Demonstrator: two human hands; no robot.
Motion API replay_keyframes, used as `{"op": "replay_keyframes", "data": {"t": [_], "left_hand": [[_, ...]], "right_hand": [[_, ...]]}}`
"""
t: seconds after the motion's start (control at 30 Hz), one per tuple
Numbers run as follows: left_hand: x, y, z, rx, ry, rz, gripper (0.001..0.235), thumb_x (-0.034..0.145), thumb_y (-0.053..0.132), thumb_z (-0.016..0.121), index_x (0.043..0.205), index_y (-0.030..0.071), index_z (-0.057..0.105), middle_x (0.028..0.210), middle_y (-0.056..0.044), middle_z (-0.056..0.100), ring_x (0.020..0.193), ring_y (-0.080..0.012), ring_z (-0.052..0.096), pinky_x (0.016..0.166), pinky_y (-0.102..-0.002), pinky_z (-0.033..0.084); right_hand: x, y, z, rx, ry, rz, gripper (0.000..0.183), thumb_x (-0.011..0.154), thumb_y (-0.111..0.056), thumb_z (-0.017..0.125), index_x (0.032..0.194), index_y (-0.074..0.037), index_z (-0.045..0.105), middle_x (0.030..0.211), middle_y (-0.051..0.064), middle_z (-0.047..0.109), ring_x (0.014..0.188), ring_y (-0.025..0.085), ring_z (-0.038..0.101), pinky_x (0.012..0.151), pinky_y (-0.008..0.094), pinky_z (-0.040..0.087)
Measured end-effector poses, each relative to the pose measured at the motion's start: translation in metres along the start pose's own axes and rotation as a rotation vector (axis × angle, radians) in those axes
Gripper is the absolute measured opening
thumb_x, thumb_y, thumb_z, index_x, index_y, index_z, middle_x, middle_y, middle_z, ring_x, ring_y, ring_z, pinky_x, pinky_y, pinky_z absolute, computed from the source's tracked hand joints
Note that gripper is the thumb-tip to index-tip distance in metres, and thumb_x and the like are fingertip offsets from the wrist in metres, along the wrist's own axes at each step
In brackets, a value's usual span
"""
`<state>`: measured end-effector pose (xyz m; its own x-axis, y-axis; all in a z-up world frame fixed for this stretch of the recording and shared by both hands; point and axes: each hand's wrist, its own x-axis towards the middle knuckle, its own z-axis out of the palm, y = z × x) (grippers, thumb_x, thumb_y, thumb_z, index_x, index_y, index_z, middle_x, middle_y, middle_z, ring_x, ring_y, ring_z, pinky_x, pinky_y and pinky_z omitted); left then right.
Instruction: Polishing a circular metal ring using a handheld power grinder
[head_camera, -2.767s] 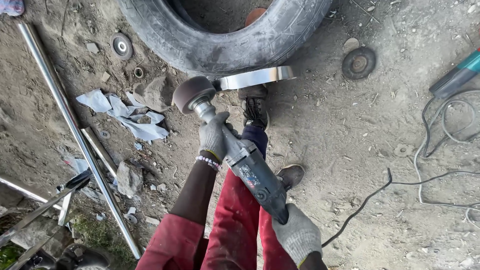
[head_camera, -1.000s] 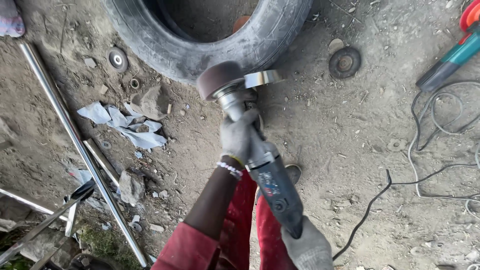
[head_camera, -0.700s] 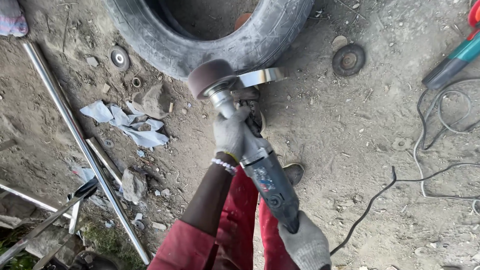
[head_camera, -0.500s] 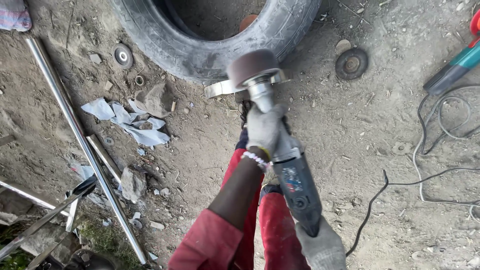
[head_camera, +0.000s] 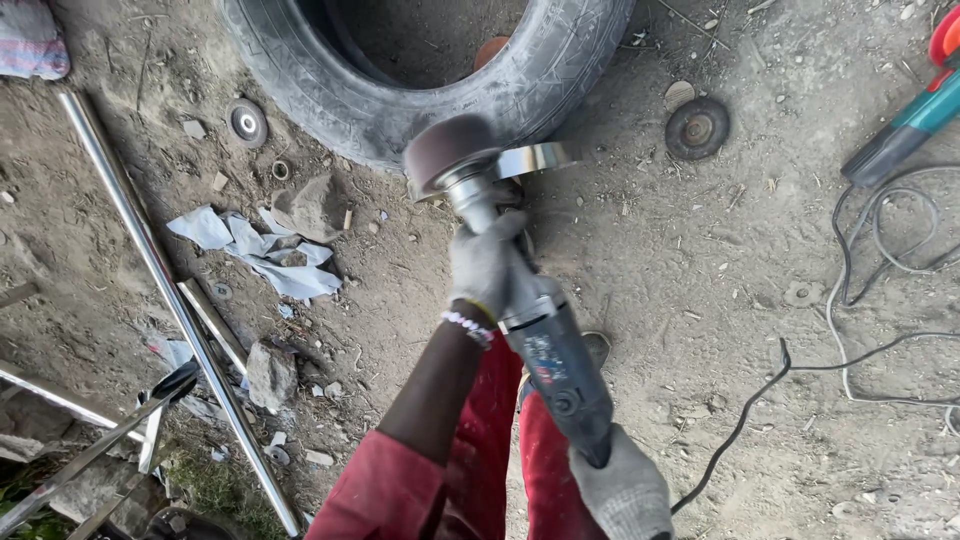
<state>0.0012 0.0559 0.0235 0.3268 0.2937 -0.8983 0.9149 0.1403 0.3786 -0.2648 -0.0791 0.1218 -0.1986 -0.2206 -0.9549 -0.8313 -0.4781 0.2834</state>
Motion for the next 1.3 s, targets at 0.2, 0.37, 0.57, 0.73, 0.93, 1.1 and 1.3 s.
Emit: {"op": "replay_keyframes", "data": {"t": [0.2,0.37,0.57,0.73,0.93,1.1,1.3], "left_hand": [[0.012,0.007,-0.051,-0.119,0.088,0.012,0.025,0.103,0.011,0.089,0.11,0.003,0.067,0.081,-0.014,0.078,0.055,-0.0281,0.072,0.054,-0.045,0.068],[0.009,0.004,-0.044,-0.192,0.026,0.078,0.041,0.102,0.004,0.091,0.132,0.007,0.063,0.087,-0.013,0.08,0.055,-0.0268,0.073,0.051,-0.043,0.067],[0.0,-0.017,0.018,-0.076,-0.107,0.06,0.017,0.097,0.013,0.095,0.107,0.009,0.083,0.079,-0.007,0.076,0.056,-0.02,0.066,0.053,-0.04,0.059],[-0.002,-0.015,0.077,0.044,-0.128,0.011,0.028,0.093,0.018,0.094,0.107,0.009,0.071,0.078,-0.009,0.075,0.053,-0.0217,0.069,0.049,-0.041,0.059],[0.002,-0.033,0.059,-0.036,-0.181,0.041,0.027,0.095,0.016,0.094,0.106,0.008,0.071,0.075,-0.009,0.072,0.053,-0.0203,0.065,0.047,-0.04,0.057],[-0.004,-0.01,-0.005,-0.034,-0.096,-0.004,0.027,0.099,0.014,0.094,0.113,0.008,0.072,0.086,-0.009,0.075,0.062,-0.0238,0.07,0.057,-0.042,0.064],[0.023,0.012,-0.063,-0.247,0.013,-0.017,0.034,0.104,0.006,0.092,0.123,0.0,0.064,0.08,-0.014,0.075,0.052,-0.0283,0.072,0.05,-0.047,0.071]], "right_hand": [[0.008,-0.011,0.022,-0.148,0.037,-0.161,0.042,0.099,-0.072,0.078,0.121,-0.036,0.08,0.107,0.003,0.097,0.113,0.038,0.091,0.108,0.049,0.069],[0.012,-0.004,0.028,-0.103,0.064,-0.143,0.043,0.098,-0.069,0.081,0.123,-0.034,0.082,0.11,0.009,0.098,0.116,0.042,0.092,0.109,0.052,0.069],[0.025,0.028,0.03,-0.019,0.183,-0.017,0.053,0.093,-0.07,0.084,0.132,-0.034,0.09,0.12,0.009,0.102,0.126,0.042,0.092,0.116,0.051,0.07],[0.003,0.01,0.005,0.274,0.18,0.058,0.038,0.097,-0.047,0.085,0.122,-0.019,0.088,0.07,0.015,0.088,0.057,0.032,0.087,0.082,0.041,0.072],[0.017,0.026,0.029,0.198,0.217,0.052,0.045,0.094,-0.056,0.084,0.126,-0.025,0.092,0.092,0.014,0.095,0.088,0.038,0.09,0.103,0.045,0.068],[0.028,0.024,0.051,0.034,0.137,0.014,0.048,0.094,-0.065,0.086,0.133,-0.038,0.091,0.119,0.002,0.103,0.125,0.034,0.094,0.121,0.045,0.067],[0.036,-0.011,0.039,-0.146,0.2,-0.221,0.043,0.098,-0.068,0.08,0.114,-0.028,0.079,0.103,0.014,0.094,0.109,0.048,0.088,0.101,0.058,0.068]]}}
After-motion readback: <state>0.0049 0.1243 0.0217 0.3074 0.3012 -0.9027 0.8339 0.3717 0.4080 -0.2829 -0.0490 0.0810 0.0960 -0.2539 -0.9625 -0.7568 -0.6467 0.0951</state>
